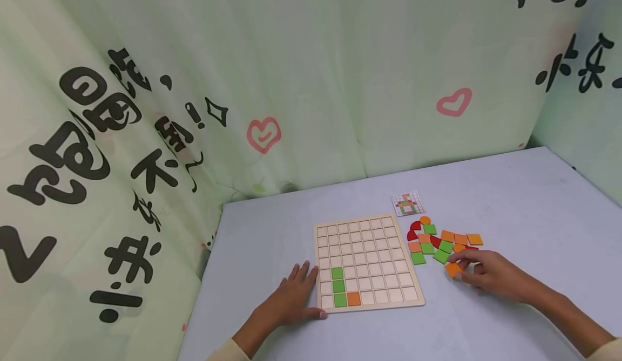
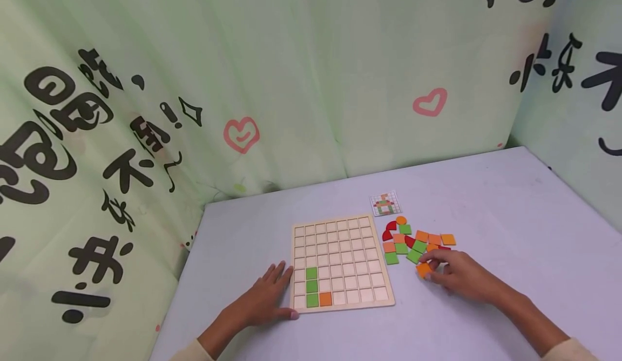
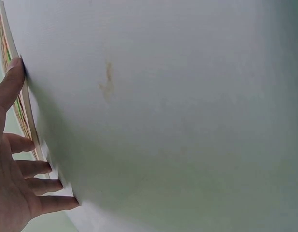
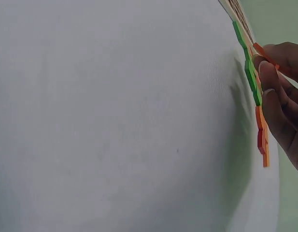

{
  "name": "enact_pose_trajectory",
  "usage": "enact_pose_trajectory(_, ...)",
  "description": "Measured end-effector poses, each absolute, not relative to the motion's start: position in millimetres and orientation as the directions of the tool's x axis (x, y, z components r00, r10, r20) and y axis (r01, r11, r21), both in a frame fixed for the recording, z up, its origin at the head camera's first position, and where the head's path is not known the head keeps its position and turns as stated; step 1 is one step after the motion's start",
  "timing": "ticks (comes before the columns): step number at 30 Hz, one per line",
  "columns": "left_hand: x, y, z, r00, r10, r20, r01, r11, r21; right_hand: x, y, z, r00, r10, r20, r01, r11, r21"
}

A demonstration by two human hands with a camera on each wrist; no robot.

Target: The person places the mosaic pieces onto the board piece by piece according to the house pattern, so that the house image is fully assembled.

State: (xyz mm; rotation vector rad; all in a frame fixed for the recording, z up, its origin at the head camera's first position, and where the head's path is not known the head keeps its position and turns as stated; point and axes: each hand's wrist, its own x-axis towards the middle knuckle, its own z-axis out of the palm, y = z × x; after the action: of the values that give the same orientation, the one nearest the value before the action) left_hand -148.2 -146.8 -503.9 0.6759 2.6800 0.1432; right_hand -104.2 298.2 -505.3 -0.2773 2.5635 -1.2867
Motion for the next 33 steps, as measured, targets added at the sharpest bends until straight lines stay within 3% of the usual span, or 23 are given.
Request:
enact_pose_trajectory(8, -148, -148, -504, -0.816, 0.479, -0.323, 0.439, 0.878, 0.191, -109, 276, -503, -0.914, -0.377, -0.147, -0.052, 0.469, -0.881)
enact_pose_trajectory(26, -149, -149, -507, -0.823, 0.471, -0.317, 0.435, 0.882, 0.183, -120, 210, -505, -0.919, -0.383, -0.088, -0.102, 0.447, -0.889)
enact_pose_trajectory(33, -149, -150, -510, -0.818, 0.479, -0.318, 0.441, 0.878, 0.188, -121, 188, -507, -0.893, -0.442, -0.085, -0.133, 0.439, -0.889)
